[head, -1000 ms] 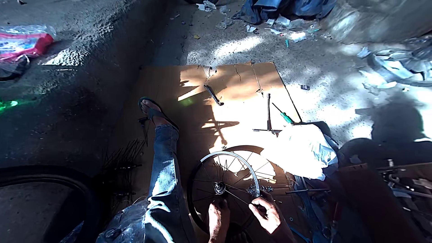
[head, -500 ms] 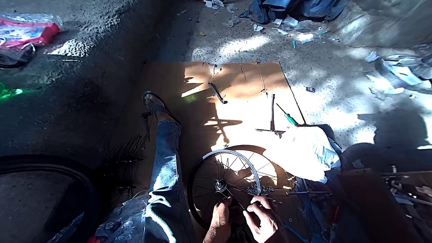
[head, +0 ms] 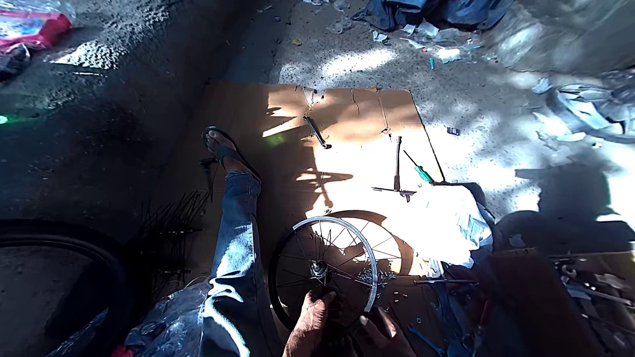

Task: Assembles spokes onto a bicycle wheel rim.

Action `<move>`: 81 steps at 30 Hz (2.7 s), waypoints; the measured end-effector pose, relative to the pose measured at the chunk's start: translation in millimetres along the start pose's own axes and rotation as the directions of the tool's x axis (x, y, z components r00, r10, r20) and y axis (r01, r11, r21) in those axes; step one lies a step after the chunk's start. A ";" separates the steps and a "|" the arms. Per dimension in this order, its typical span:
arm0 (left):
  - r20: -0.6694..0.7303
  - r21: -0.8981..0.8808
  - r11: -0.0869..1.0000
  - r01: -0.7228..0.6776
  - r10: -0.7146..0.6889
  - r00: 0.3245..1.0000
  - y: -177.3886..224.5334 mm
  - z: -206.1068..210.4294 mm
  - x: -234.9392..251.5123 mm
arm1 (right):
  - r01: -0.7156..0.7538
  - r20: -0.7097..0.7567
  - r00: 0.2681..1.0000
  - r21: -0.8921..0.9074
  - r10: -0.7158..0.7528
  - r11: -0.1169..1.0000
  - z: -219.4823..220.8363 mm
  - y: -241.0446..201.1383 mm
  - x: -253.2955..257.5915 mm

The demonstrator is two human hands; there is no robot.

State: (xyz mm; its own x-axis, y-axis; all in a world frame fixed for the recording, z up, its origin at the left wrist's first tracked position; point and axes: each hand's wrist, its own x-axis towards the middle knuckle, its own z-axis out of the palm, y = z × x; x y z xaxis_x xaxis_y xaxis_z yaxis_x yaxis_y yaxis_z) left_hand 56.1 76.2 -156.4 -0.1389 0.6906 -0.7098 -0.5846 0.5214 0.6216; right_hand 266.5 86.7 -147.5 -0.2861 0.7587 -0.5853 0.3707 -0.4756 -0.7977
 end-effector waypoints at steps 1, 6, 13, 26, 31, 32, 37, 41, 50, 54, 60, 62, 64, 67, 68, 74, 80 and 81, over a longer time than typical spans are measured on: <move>-0.016 -0.007 1.000 -0.025 0.025 1.000 -2.0 1.5 -0.8 | 0.034 -0.015 0.999 -0.014 -0.034 0.999 3.5 -1.0 -1.8; -0.076 0.048 0.998 -0.049 0.053 0.996 -6.3 -2.5 -1.0 | 0.092 -0.172 0.983 0.121 -0.071 0.988 12.0 -15.3 6.1; 0.003 -0.193 0.981 0.007 -0.007 1.000 -7.5 13.7 -9.6 | 0.236 -0.220 0.961 0.335 -0.168 0.912 16.2 -39.8 38.7; -0.138 -0.243 0.948 -0.206 0.176 0.975 -25.0 57.4 8.8 | 0.190 -0.332 0.934 0.135 -0.136 0.973 -7.3 -21.9 64.3; -0.052 -0.326 0.933 -0.151 0.142 0.989 -25.9 52.5 8.9 | 0.189 -0.292 0.949 0.225 -0.119 0.956 -10.9 -18.2 54.4; -0.022 -0.322 0.938 -0.126 0.125 0.992 -28.1 50.0 9.7 | 0.179 -0.276 0.955 0.238 -0.110 0.955 -11.6 -18.5 52.6; 0.073 -0.284 0.958 -0.042 0.066 0.995 -38.3 47.5 12.1 | 0.174 -0.318 0.936 0.041 -0.152 0.984 -24.6 -5.4 54.0; 0.066 -0.282 0.958 -0.054 0.075 0.995 -39.4 50.9 12.6 | 0.066 -0.296 0.879 -0.700 -0.374 0.711 -50.3 20.6 77.1; 0.093 -0.263 0.964 0.029 -0.005 0.996 -37.0 50.2 14.2 | -0.053 -0.223 0.921 -0.885 -0.320 0.463 -59.5 13.2 105.5; 0.110 -0.284 0.959 -0.003 0.035 0.993 -38.8 50.7 15.4 | -0.077 -0.234 0.934 -0.871 -0.271 0.485 -61.2 1.2 102.2; 0.114 -0.289 0.957 -0.010 0.045 0.992 -45.5 50.6 17.7 | -0.141 -0.244 0.925 -0.933 -0.292 0.332 -66.1 13.4 98.5; 0.116 -0.307 0.952 -0.014 0.051 0.992 -46.5 50.9 18.6 | -0.151 -0.236 0.927 -0.946 -0.290 0.288 -67.4 15.0 96.2; 0.116 -0.311 0.950 0.004 0.033 0.993 -45.4 51.4 17.9 | -0.167 -0.234 0.940 -0.950 -0.248 0.265 -68.9 11.9 92.3; 0.110 -0.303 0.953 0.025 0.009 0.994 -42.2 51.9 16.3 | -0.126 -0.233 0.937 -0.920 -0.259 0.372 -75.6 14.4 86.7; 0.106 -0.306 0.952 0.022 0.011 0.994 -41.2 52.2 15.9 | -0.042 -0.228 0.916 -0.873 -0.330 0.487 -78.4 18.1 84.9; 0.112 -0.290 0.957 0.018 0.015 0.994 -39.5 50.3 15.8 | 0.382 -0.241 0.882 -0.136 -0.405 0.914 -49.7 -1.5 45.7; 0.111 -0.271 0.962 0.033 -0.003 0.994 -38.5 50.2 14.5 | 0.360 -0.332 0.868 -0.089 -0.368 0.929 -29.0 12.5 44.6; 0.113 -0.268 0.963 0.032 -0.001 0.994 -38.8 49.9 15.0 | 0.353 -0.339 0.868 -0.090 -0.362 0.931 -27.5 12.6 44.0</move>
State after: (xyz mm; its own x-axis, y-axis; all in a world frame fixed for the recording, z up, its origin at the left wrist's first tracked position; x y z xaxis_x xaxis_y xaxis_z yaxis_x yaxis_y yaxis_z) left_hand 116.6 91.4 -174.6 -0.0473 0.7420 -0.6688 -0.7815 0.3895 0.4874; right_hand 282.9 126.3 -179.2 -0.0835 0.9819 -0.1702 0.3238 -0.1348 -0.9365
